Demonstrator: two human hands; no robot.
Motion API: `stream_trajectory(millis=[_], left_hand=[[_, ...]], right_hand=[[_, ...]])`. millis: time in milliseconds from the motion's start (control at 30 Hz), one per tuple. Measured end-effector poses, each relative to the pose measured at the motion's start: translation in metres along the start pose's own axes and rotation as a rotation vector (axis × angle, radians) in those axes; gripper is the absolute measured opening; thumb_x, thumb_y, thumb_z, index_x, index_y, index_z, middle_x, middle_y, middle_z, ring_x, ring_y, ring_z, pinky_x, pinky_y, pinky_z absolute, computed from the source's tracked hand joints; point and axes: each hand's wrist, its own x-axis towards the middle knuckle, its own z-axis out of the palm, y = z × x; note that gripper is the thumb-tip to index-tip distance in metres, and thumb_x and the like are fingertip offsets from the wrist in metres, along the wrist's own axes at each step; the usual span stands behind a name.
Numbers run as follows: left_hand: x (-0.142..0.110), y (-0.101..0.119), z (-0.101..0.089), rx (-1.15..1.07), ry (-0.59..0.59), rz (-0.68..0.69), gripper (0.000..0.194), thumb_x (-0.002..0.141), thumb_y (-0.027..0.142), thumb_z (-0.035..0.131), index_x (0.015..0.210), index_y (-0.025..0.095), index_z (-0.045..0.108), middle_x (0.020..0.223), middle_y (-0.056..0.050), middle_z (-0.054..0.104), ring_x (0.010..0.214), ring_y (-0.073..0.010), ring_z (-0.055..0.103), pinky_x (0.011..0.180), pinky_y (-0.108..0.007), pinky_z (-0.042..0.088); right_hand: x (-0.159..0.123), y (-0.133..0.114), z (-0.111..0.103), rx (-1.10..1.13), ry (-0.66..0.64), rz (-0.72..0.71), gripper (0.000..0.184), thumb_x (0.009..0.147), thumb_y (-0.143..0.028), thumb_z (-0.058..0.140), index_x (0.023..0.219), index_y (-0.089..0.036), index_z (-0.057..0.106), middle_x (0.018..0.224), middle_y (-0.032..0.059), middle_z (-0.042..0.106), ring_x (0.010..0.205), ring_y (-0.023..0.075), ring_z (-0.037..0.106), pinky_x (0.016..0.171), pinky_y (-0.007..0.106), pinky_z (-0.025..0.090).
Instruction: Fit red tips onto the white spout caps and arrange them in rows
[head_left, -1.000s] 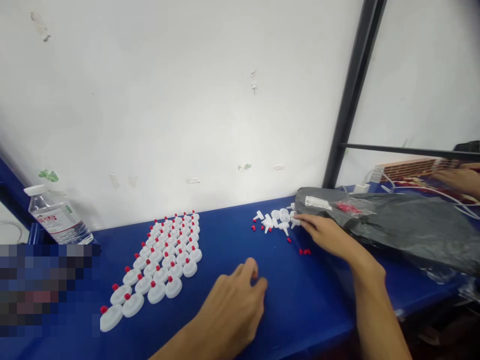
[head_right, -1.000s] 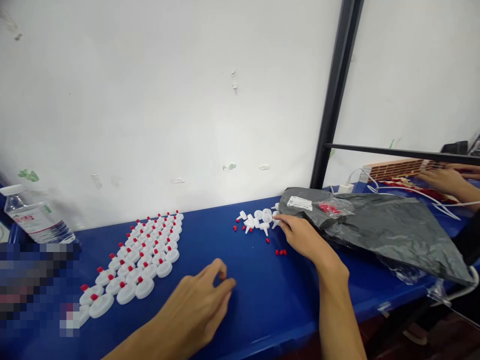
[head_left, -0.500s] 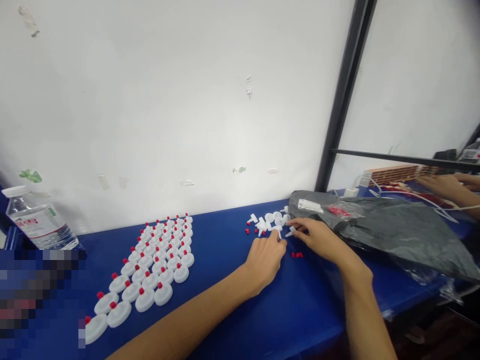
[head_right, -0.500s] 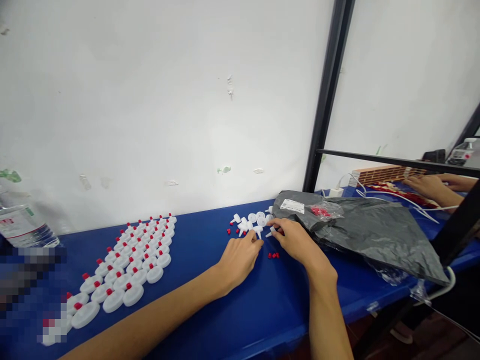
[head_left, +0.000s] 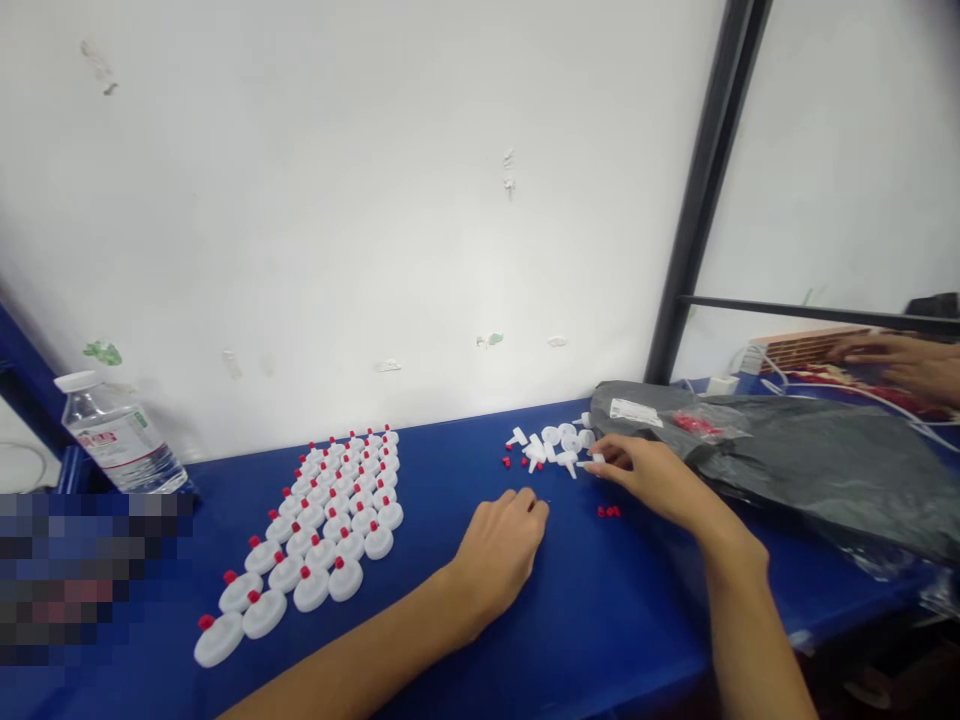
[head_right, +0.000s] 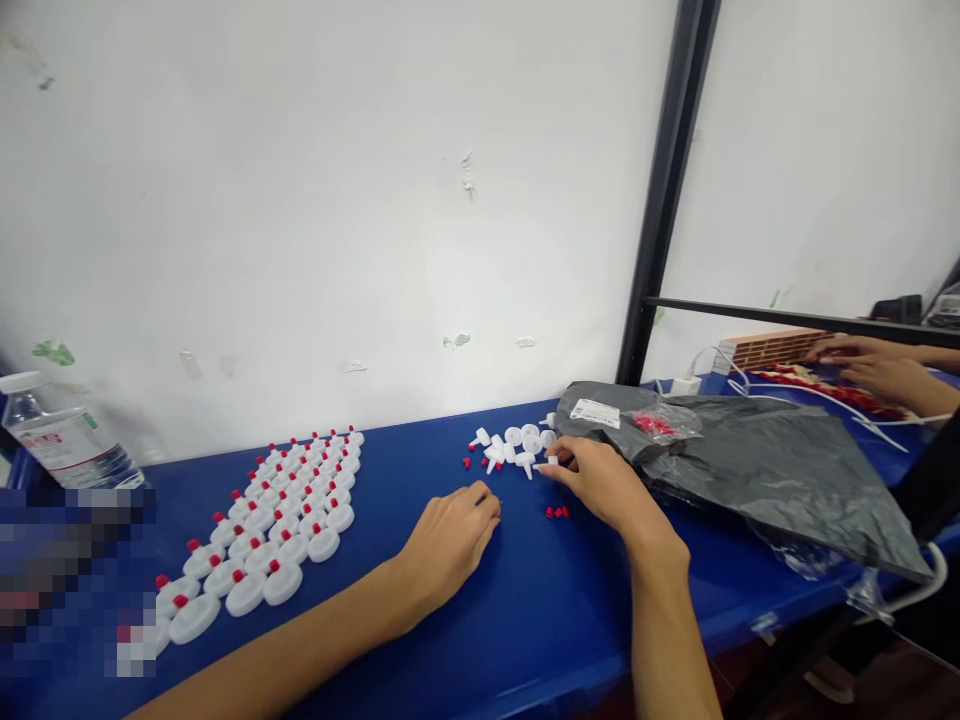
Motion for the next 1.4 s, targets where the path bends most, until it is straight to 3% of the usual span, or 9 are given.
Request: stream_trajectory(millis=[167,267,400,533,667,1100,1267,1400], left_hand=[[-0.051,-0.024,-0.006,-0.011,-0.027,-0.027,0.023,0.101,0.015,0.044,0.109,0.02,0.065,0.103,-0.005,0.069,0.093,-0.0247,0.067,0.064,-0.032,0.053],[-0.068,-0.04,-0.01,-0.179,0.064,-0.089,0.033,0.1,0.014,0.044,0.125,0.022,0.064,0.112,-0.007,0.068,0.087,-0.0209,0.068,0.067,-0.031,0.053],[-0.069,-0.048,-0.02,-0.658,0.257,-0.249,0.023,0.099,0.025,0.053,0.106,0.023,0.075,0.098,-0.004,0.073,0.083,-0.0175,0.069,0.071,-0.027,0.053],[-0.063,-0.047,-0.027,-1.096,0.277,-0.498,0.027,0.092,0.042,0.062,0.1,0.02,0.075,0.082,-0.005,0.074,0.071,-0.02,0.072,0.042,-0.021,0.042],[-0.061,-0.049,-0.025,-1.317,0.354,-0.549,0.033,0.087,0.045,0.067,0.099,0.015,0.073,0.089,-0.01,0.076,0.076,-0.0246,0.076,0.035,-0.017,0.034],[-0.062,-0.043,-0.027,-1.385,0.409,-0.544,0.039,0.087,0.046,0.068,0.103,0.012,0.073,0.079,-0.011,0.076,0.064,-0.0238,0.075,0.035,-0.017,0.032],[-0.061,-0.045,-0.031,-1.35,0.444,-0.56,0.04,0.087,0.047,0.067,0.105,0.012,0.074,0.093,-0.013,0.078,0.06,-0.0202,0.073,0.034,-0.018,0.031],[-0.063,-0.044,-0.031,-1.311,0.429,-0.535,0.034,0.089,0.044,0.066,0.103,0.015,0.076,0.093,-0.01,0.079,0.059,-0.0179,0.072,0.038,-0.019,0.037]], right_hand=[[-0.002,-0.009,-0.001,0.121,0.003,-0.046,0.031,0.087,-0.047,0.064,0.105,-0.023,0.071,0.104,0.0078,0.077,0.095,0.0265,0.071,0.085,0.035,0.052],[-0.004,-0.021,-0.001,0.161,-0.017,-0.058,0.033,0.089,-0.05,0.063,0.107,-0.024,0.071,0.106,0.0063,0.077,0.095,0.0257,0.071,0.086,0.035,0.053],[-0.008,-0.049,0.001,0.18,-0.036,-0.089,0.036,0.089,-0.053,0.063,0.111,-0.025,0.072,0.111,0.0052,0.075,0.095,0.0248,0.07,0.084,0.035,0.053],[-0.014,-0.088,0.008,0.231,-0.116,-0.172,0.039,0.088,-0.057,0.066,0.114,-0.029,0.075,0.105,0.003,0.077,0.086,0.0224,0.07,0.079,0.033,0.053],[-0.02,-0.118,0.016,0.294,-0.158,-0.257,0.034,0.086,-0.052,0.071,0.112,-0.031,0.075,0.102,0.0008,0.077,0.089,0.0201,0.069,0.08,0.03,0.052],[-0.021,-0.124,0.024,0.233,-0.157,-0.277,0.033,0.087,-0.054,0.07,0.109,-0.03,0.077,0.092,0.001,0.077,0.086,0.0206,0.068,0.078,0.031,0.05],[-0.022,-0.127,0.02,0.271,-0.143,-0.269,0.036,0.089,-0.054,0.067,0.111,-0.028,0.077,0.093,0.0028,0.077,0.082,0.0207,0.069,0.076,0.031,0.052],[-0.021,-0.128,0.021,0.261,-0.138,-0.267,0.036,0.088,-0.053,0.068,0.11,-0.027,0.078,0.091,0.0034,0.078,0.081,0.0211,0.069,0.075,0.031,0.052]])
